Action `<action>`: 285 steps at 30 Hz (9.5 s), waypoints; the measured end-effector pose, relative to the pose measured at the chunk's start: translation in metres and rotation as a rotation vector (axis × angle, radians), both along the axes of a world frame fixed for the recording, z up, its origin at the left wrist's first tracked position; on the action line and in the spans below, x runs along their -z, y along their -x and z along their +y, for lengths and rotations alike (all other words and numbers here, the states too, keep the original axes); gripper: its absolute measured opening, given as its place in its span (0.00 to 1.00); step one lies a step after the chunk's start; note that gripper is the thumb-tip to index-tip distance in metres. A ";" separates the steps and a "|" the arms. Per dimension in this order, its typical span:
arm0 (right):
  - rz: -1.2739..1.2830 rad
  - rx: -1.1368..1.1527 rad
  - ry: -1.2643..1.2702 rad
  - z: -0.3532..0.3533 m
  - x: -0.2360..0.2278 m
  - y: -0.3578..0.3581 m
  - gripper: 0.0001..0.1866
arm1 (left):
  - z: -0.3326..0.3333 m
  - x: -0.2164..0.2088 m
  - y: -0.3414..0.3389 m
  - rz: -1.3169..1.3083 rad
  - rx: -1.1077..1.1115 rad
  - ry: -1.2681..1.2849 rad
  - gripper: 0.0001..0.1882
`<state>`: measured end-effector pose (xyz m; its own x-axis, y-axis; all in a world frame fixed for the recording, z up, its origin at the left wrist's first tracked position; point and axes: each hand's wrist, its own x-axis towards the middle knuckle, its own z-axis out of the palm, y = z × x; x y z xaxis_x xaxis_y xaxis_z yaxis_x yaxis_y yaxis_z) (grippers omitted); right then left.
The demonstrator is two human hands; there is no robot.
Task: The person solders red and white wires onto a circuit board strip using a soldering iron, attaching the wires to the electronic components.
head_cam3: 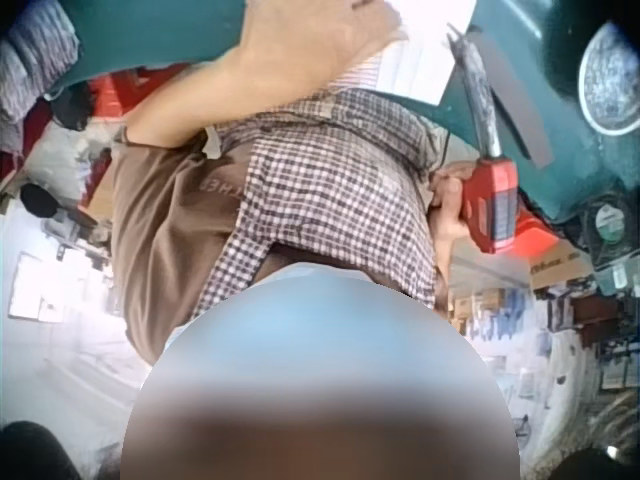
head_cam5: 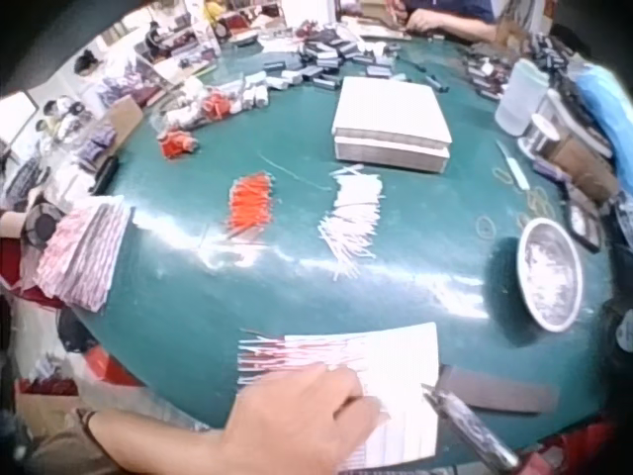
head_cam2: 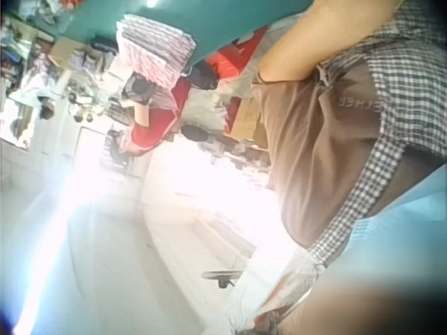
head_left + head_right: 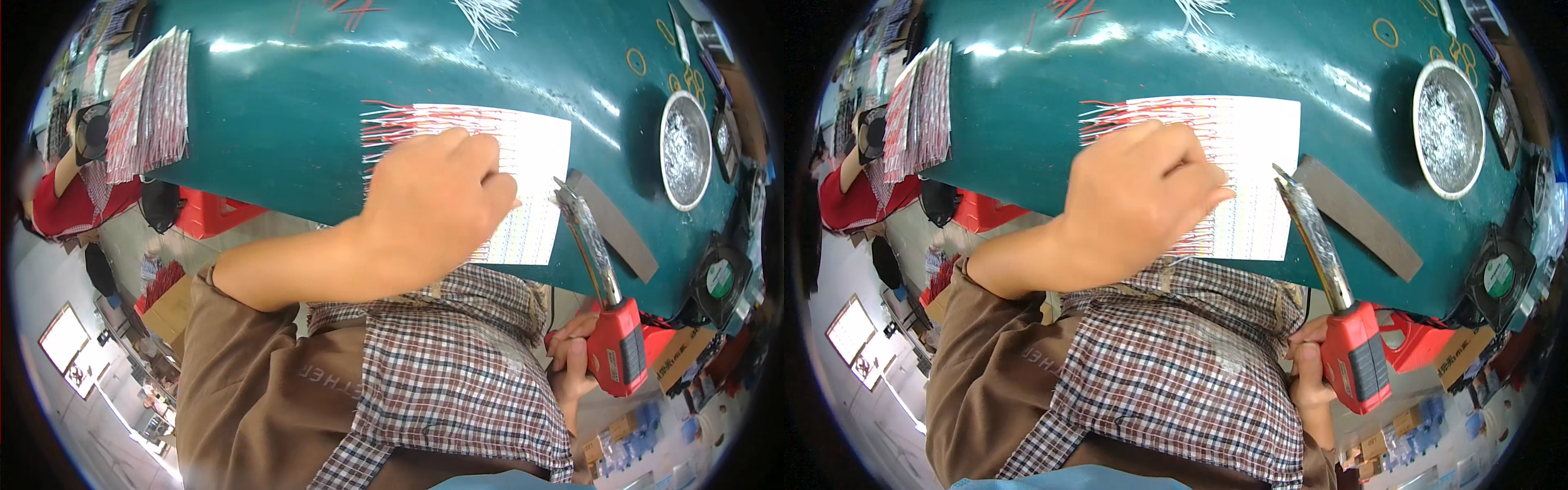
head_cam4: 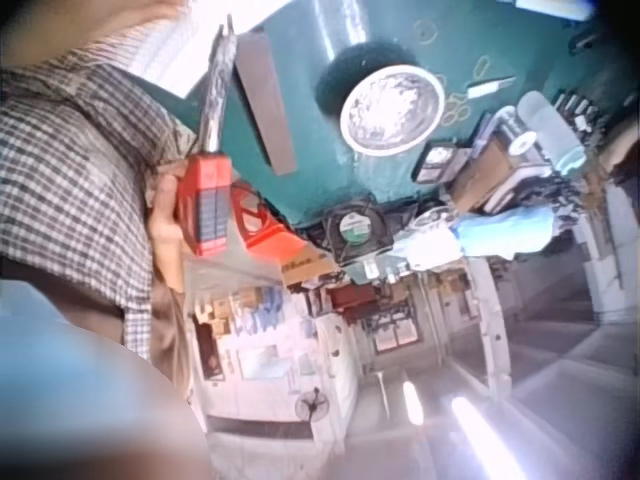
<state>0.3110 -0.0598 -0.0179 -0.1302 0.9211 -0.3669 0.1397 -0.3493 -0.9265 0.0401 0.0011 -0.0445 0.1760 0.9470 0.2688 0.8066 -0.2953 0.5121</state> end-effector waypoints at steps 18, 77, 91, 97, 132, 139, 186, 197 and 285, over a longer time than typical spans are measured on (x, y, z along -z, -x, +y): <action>0.051 0.069 -0.039 -0.001 0.000 0.004 0.10 | 0.061 0.003 0.120 0.145 -0.370 0.201 0.12; -0.072 -0.050 -0.030 -0.012 0.004 -0.002 0.13 | -0.016 0.013 -0.003 0.122 0.068 -0.145 0.13; -0.070 -0.082 -0.007 -0.016 0.003 -0.012 0.12 | -0.017 -0.004 0.001 0.091 0.122 -0.160 0.15; -0.099 -0.090 -0.034 -0.020 0.004 -0.015 0.14 | -0.016 0.016 -0.003 0.023 0.136 -0.181 0.17; -0.115 -0.221 -0.041 -0.017 0.006 -0.017 0.12 | -0.016 0.013 0.000 0.088 0.146 -0.241 0.16; -0.089 -0.184 0.002 -0.016 0.002 -0.015 0.11 | -0.017 0.012 0.001 0.093 0.136 -0.233 0.16; 0.002 -0.178 0.023 -0.012 0.003 -0.017 0.05 | -0.017 0.020 0.000 0.075 0.141 -0.256 0.18; -0.061 -0.112 0.001 -0.018 0.005 -0.016 0.11 | -0.019 0.020 0.001 0.072 0.129 -0.250 0.18; -0.121 -0.139 0.067 -0.021 0.000 -0.017 0.14 | -0.020 0.020 -0.012 0.008 0.079 -0.132 0.10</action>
